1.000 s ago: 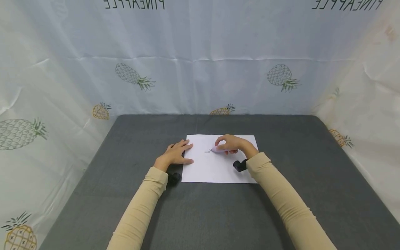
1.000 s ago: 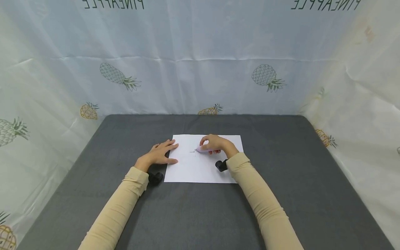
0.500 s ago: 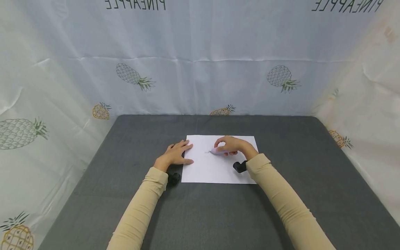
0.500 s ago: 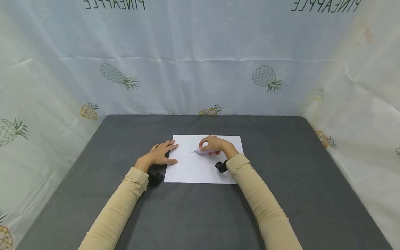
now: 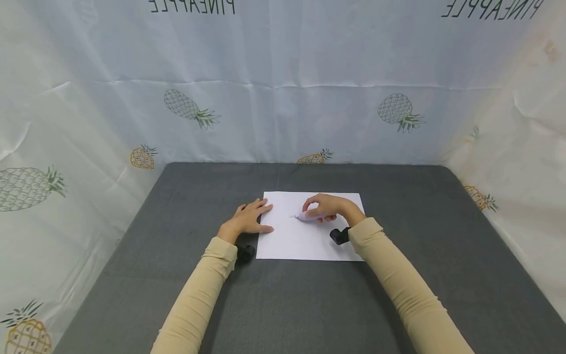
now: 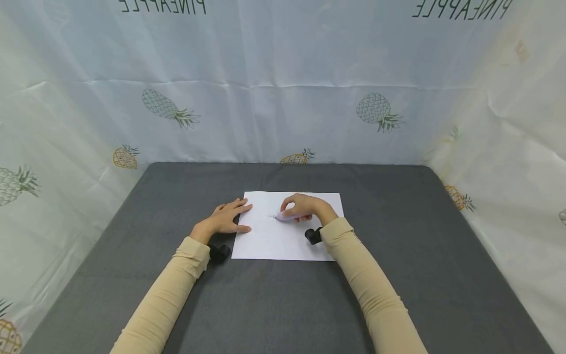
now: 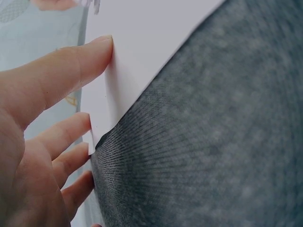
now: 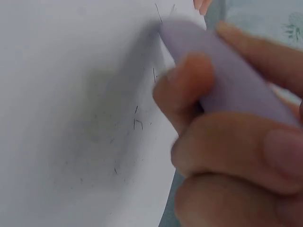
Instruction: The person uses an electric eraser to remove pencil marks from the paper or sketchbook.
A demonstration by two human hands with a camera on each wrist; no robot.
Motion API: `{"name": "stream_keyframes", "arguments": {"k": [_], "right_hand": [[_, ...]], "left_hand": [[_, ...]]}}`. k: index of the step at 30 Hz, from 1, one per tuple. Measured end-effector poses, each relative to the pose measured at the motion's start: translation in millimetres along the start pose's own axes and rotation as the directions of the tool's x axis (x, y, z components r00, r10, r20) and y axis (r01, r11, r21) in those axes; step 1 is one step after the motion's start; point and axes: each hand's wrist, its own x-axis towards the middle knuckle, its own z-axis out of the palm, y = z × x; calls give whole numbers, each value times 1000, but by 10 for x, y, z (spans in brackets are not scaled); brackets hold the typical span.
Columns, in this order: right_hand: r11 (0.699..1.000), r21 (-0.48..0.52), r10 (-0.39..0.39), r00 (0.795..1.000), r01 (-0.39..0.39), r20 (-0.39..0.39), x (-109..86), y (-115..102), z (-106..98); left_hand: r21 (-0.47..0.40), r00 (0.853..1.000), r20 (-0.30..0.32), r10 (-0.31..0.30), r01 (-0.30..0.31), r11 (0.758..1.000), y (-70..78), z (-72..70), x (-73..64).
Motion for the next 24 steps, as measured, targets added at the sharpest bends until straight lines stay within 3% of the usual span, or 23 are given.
{"name": "stream_keyframes", "arguments": {"k": [3,8,14,19,24], "right_hand": [[1000,-4,-9,1000,9,16,-11,1,-8],[1000,-3,-2,999,2,-50,-28,-9,-17],[1000,-20,15,1000,-15,5,-34,-29,-23],[1000,-19,22,998,-23,-58,-35,-26,-20],[999,-21,44,999,-44,-7,-23,-3,-20]], "left_hand": [[-2,1000,-1,1,-1,1000,-2,-5,-3],[-1,1000,-7,8,-8,1000,0,-4,2],[-3,1000,-3,2,-2,1000,0,-7,-4],[-7,1000,-7,3,-3,1000,-1,-5,1],[-2,1000,-6,0,0,1000,-18,17,12]]}}
